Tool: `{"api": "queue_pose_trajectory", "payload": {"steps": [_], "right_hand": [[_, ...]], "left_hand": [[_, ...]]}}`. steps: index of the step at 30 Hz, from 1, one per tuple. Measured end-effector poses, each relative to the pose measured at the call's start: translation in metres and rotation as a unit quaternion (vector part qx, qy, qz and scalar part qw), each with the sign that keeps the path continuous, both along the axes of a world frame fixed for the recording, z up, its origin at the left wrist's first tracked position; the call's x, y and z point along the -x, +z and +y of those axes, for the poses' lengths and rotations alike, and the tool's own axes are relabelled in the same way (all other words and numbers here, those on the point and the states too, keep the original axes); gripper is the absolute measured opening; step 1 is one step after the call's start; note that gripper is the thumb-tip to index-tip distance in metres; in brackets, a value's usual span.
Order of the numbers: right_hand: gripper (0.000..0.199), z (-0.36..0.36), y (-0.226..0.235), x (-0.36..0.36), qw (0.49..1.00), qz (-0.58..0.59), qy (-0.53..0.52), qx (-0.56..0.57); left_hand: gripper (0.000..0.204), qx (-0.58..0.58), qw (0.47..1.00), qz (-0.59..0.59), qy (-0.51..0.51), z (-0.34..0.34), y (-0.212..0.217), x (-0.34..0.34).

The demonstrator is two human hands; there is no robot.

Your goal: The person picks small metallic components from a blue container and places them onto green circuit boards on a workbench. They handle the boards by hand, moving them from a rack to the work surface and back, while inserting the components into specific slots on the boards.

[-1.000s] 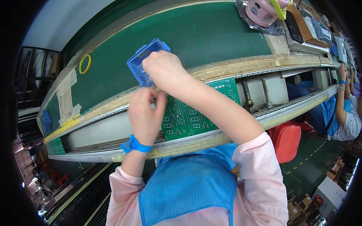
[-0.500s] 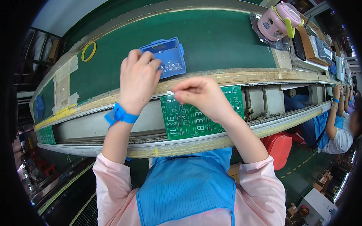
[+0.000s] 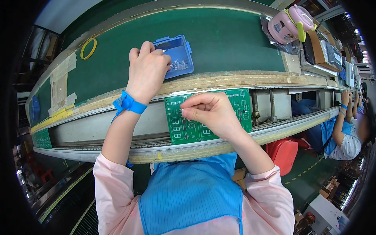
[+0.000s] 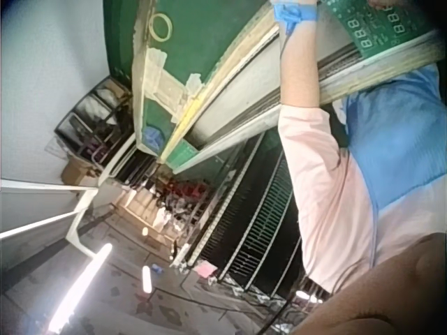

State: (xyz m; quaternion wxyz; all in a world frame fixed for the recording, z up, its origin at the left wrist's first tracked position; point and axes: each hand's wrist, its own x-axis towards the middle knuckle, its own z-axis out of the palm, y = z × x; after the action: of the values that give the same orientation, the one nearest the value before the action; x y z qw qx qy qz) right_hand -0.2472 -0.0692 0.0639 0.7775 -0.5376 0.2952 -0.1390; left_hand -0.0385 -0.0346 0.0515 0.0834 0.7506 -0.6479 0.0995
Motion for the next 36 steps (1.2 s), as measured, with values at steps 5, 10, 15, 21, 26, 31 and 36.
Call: {"api": "queue_pose_trajectory", "payload": {"steps": [5, 10, 15, 21, 26, 31, 36], "right_hand": [[0.012, 0.001, -0.002, -0.004, 0.999, -0.013, 0.006, 0.049], [0.012, -0.002, -0.007, -0.005, 0.995, -0.011, 0.019, 0.097], [0.010, -0.005, -0.011, -0.003, 0.993, -0.050, 0.033, 0.099], [0.008, -0.006, -0.021, -0.005, 0.985, -0.032, 0.014, 0.167], [0.015, -0.009, -0.027, -0.019, 0.892, 0.061, 0.022, 0.447], [0.016, -0.005, -0.036, -0.024, 0.868, 0.093, 0.012, 0.488], [0.016, -0.005, -0.036, -0.024, 0.872, 0.078, 0.013, 0.482]], "left_hand": [[0.008, 0.084, 0.995, 0.050, -0.015, 0.004, 0.002, -0.004], [0.008, 0.182, 0.963, 0.188, -0.062, 0.016, 0.005, -0.010], [0.009, 0.248, 0.924, 0.288, -0.037, 0.041, 0.021, -0.012], [0.009, 0.179, 0.906, 0.383, 0.017, 0.082, 0.032, -0.010], [0.020, 0.073, 0.888, 0.452, 0.034, 0.102, 0.020, 0.010], [0.020, 0.054, 0.898, 0.435, -0.033, 0.107, 0.003, 0.017], [0.015, 0.059, 0.862, 0.501, 0.054, 0.110, 0.001, 0.029]]}}
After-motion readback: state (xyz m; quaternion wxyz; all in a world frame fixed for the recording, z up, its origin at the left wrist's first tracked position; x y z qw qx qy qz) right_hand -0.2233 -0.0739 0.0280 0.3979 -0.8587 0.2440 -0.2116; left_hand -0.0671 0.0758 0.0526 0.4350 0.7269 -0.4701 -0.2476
